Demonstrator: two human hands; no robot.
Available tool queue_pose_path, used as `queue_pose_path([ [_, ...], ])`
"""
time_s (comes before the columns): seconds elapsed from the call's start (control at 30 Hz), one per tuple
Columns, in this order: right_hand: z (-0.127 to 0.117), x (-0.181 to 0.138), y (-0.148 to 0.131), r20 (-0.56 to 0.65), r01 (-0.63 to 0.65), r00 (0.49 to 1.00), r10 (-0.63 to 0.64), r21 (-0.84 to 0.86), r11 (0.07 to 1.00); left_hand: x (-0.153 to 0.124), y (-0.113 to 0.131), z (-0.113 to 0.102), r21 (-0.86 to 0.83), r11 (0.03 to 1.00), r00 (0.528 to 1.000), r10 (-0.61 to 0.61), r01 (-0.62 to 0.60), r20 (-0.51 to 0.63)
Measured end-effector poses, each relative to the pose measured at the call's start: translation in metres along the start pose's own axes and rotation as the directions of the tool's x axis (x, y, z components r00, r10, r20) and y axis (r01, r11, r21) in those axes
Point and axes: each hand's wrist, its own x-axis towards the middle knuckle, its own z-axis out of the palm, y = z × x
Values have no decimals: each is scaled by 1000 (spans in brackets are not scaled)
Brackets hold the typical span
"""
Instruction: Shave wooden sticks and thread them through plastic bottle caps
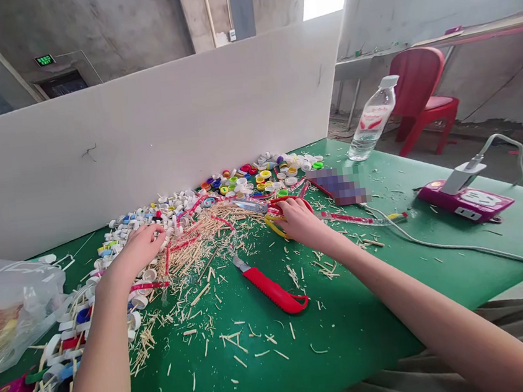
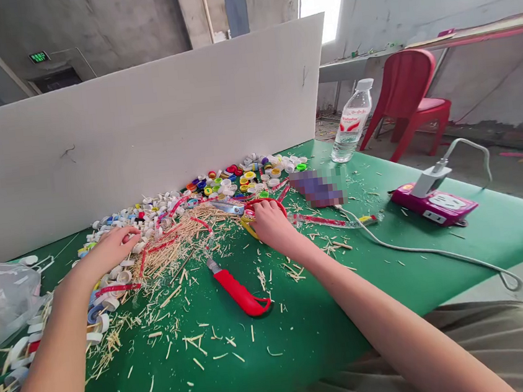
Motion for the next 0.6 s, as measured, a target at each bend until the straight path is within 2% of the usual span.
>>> queue_pose_path([
  [0.13, -10, 5, 4, -93, -9, 996, 17, 92, 996, 0, 1, -1, 5, 1000, 1000, -9, 9, 13],
  [0.2, -21, 6, 5, -241, -15, 969, 50, 145, 989, 0, 2, -4, 4, 1000, 1000, -19, 19, 16],
  [0.3, -34, 7, 12, -535, -60, 827, 174, 223, 973, -1, 3, -7, -10, 1000, 999, -27, 28, 27],
  [0.33, -36, 8, 16, -585, -108, 780, 224, 228, 968, -2, 4, -7, -17, 999, 999, -28, 29, 36],
  [0.4, -36, 10, 27, -606, -220, 734, 307, 215, 951, -3, 5, -8, -31, 999, 998, -26, 28, 56],
  [0.47, -31, 12, 38, -561, -289, 754, 342, 184, 939, -4, 6, -8, -46, 999, 997, -20, 24, 77],
  [0.6, -17, 15, 52, -352, -337, 872, 339, 69, 939, -5, 8, -10, -65, 998, 995, -21, 28, 101],
])
